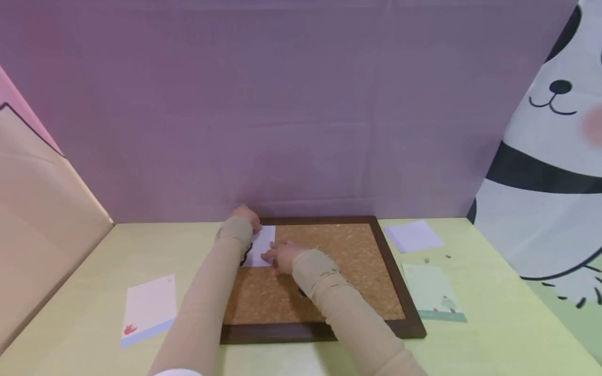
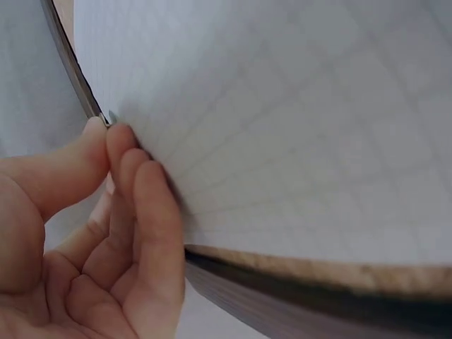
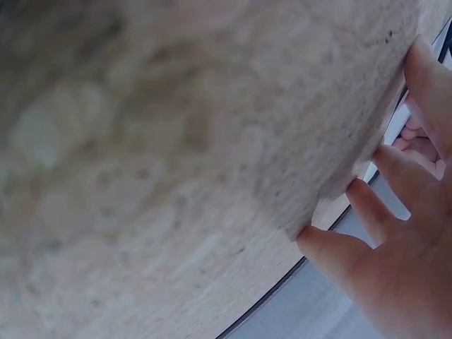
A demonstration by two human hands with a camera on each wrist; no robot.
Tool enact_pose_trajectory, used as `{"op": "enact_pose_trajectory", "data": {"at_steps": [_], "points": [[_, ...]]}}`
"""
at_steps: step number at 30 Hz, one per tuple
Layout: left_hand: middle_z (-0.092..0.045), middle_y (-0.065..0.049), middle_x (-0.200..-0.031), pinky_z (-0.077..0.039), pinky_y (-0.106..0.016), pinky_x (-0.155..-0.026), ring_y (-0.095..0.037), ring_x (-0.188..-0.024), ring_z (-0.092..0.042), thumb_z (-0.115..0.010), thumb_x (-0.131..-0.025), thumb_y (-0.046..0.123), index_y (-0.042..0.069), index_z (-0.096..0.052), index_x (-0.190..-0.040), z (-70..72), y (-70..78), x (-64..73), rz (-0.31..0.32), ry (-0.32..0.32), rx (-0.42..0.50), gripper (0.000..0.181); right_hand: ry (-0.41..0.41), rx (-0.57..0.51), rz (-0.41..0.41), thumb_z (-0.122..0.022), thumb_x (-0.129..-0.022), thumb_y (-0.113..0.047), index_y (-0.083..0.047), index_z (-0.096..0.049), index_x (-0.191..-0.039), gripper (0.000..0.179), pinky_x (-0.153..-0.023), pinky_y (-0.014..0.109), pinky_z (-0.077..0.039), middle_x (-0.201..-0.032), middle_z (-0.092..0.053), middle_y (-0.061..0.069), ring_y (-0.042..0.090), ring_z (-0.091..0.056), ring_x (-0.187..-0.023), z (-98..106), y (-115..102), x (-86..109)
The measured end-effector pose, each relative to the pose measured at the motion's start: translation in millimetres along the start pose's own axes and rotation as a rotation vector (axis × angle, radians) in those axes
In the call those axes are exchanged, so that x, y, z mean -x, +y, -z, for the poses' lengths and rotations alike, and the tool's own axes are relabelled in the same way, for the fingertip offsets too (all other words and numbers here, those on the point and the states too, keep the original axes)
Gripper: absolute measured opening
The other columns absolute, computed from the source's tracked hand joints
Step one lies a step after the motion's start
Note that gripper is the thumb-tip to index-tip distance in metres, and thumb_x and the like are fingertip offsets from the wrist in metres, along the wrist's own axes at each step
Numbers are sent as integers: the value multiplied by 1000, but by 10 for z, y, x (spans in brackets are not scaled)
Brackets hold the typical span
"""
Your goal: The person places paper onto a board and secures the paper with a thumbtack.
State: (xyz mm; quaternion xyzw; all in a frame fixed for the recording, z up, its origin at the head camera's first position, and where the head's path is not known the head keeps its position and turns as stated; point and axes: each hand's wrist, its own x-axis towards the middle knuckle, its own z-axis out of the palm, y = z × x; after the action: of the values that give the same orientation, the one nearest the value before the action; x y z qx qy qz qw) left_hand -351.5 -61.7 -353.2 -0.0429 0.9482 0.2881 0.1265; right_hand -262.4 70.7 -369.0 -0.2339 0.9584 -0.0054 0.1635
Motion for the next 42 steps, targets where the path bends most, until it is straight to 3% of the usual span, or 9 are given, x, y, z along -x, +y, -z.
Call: {"op": "enact_pose_trajectory", "data": {"at_steps": [4, 7, 12, 16, 25, 31, 42], "points": [[-62, -11, -91, -49, -28, -74, -22, -81, -53, -70, -82, 18, -1, -68, -88, 9, -21, 36, -13, -12, -7, 20, 4, -6, -4, -63, -91, -27, -25, -48, -139, 51, -117, 32, -22, -153, -32, 3, 24, -28, -142, -25, 1, -22], [-60, -10, -89, -49, -30, -76, -22, -81, -51, -69, -83, 21, 0, -68, -86, -9, -41, -38, 5, -18, -35, 21, 5, -8, -6, -63, -90, -26, -25, -49, -139, 50, -116, 31, -22, -153, -33, 2, 23, -28, -142, -26, 2, -31], [-60, -14, -103, -49, -33, -84, -24, -88, -51, -70, -82, 24, -1, -67, -97, -56, -78, -229, 37, -27, -71, 29, 6, 1, 4, -63, -91, -26, -25, -49, -139, 50, -116, 30, -21, -153, -34, 2, 20, -28, -142, -40, 23, -59], [-60, -16, -113, -47, -34, -92, -25, -94, -52, -72, -81, 24, -2, -66, -102, -66, -80, -300, 32, -16, -61, 34, 11, 13, 19, -63, -90, -26, -25, -49, -139, 51, -117, 31, -21, -152, -35, 2, 18, -28, -142, -47, 47, -88], [-61, -13, -97, -48, -31, -70, -24, -82, -52, -71, -81, 23, 1, -68, -86, -57, -86, -192, 54, -11, -21, 23, 19, 26, 23, -63, -90, -28, -26, -49, -139, 51, -116, 31, -22, -152, -35, 1, 19, -29, -141, -109, 75, -142], [-61, -13, -97, -48, -30, -71, -24, -82, -51, -70, -82, 23, 1, -68, -86, -56, -65, -138, 59, -5, -11, 22, 8, 12, 11, -64, -90, -28, -26, -48, -139, 51, -117, 32, -21, -153, -33, 1, 20, -28, -142, -99, 70, -132], [-61, -15, -98, -49, -32, -69, -25, -83, -52, -68, -78, 15, 0, -65, -86, -82, -85, -207, 60, 4, -20, 17, 10, 7, 21, -63, -90, -28, -26, -47, -140, 52, -117, 32, -20, -153, -33, 1, 18, -27, -142, -100, 73, -129]]}}
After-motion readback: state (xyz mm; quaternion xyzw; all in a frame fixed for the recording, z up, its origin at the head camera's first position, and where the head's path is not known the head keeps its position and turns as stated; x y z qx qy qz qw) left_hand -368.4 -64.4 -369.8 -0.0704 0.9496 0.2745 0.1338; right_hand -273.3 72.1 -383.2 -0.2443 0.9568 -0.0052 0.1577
